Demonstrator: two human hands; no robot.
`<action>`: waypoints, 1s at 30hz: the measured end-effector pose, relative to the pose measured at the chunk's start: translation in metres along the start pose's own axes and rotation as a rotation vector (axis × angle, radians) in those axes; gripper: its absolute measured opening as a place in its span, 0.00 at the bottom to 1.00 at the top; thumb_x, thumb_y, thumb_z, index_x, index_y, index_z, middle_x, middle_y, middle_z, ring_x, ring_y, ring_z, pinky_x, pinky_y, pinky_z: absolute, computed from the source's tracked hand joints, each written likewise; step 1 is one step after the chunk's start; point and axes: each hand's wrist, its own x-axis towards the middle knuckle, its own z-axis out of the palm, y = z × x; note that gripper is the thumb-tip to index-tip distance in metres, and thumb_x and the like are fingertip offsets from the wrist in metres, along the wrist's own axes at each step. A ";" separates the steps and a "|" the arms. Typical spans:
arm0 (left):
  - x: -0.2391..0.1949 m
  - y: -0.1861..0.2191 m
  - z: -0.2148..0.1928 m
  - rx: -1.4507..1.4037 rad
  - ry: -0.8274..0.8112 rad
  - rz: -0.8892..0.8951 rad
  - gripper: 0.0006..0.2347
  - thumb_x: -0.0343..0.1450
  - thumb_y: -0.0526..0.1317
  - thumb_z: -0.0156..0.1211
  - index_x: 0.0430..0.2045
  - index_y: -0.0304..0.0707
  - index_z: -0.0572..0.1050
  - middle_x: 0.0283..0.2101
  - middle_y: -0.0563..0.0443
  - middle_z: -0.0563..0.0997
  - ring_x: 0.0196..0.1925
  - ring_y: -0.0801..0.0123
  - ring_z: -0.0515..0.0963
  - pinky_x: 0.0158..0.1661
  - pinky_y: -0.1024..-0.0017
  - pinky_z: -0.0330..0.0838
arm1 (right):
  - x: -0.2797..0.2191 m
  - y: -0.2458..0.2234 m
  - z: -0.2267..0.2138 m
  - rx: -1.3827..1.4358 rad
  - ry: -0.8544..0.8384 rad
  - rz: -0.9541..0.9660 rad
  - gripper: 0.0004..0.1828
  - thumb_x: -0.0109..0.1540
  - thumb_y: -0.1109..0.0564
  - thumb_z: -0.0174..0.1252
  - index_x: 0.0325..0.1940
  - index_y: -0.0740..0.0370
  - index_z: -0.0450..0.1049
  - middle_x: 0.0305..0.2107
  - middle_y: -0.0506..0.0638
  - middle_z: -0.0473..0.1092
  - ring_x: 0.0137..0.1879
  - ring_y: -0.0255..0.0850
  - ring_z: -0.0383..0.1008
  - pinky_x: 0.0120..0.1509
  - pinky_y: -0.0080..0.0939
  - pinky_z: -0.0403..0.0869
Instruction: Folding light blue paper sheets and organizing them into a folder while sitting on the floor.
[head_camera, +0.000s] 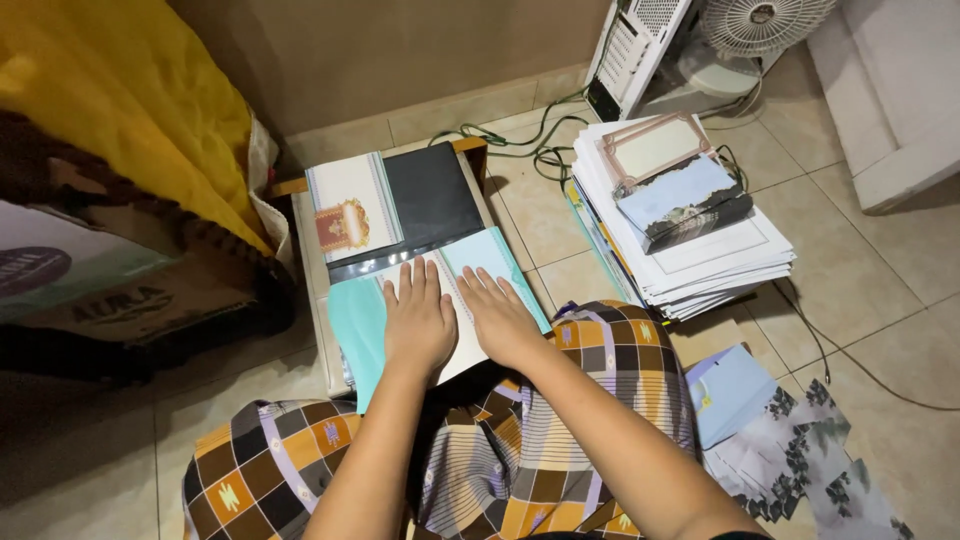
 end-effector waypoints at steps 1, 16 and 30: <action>-0.001 0.000 -0.001 0.000 0.001 -0.002 0.27 0.77 0.48 0.25 0.73 0.39 0.50 0.78 0.43 0.50 0.79 0.54 0.45 0.72 0.50 0.37 | 0.008 -0.001 -0.001 0.000 -0.001 -0.002 0.33 0.67 0.66 0.37 0.79 0.63 0.48 0.76 0.59 0.44 0.82 0.50 0.39 0.82 0.54 0.38; -0.004 0.003 -0.010 -0.032 -0.008 -0.006 0.26 0.78 0.47 0.25 0.73 0.41 0.51 0.77 0.43 0.51 0.79 0.54 0.47 0.72 0.50 0.37 | -0.003 0.016 0.013 0.014 0.015 -0.155 0.36 0.66 0.68 0.35 0.80 0.54 0.48 0.77 0.52 0.46 0.82 0.48 0.42 0.82 0.56 0.41; -0.004 0.001 -0.004 0.000 0.043 0.015 0.25 0.77 0.46 0.28 0.72 0.40 0.54 0.76 0.43 0.54 0.78 0.53 0.49 0.71 0.50 0.40 | 0.044 0.008 0.005 -0.044 0.147 -0.074 0.34 0.64 0.67 0.38 0.77 0.63 0.53 0.75 0.58 0.50 0.81 0.50 0.46 0.81 0.55 0.44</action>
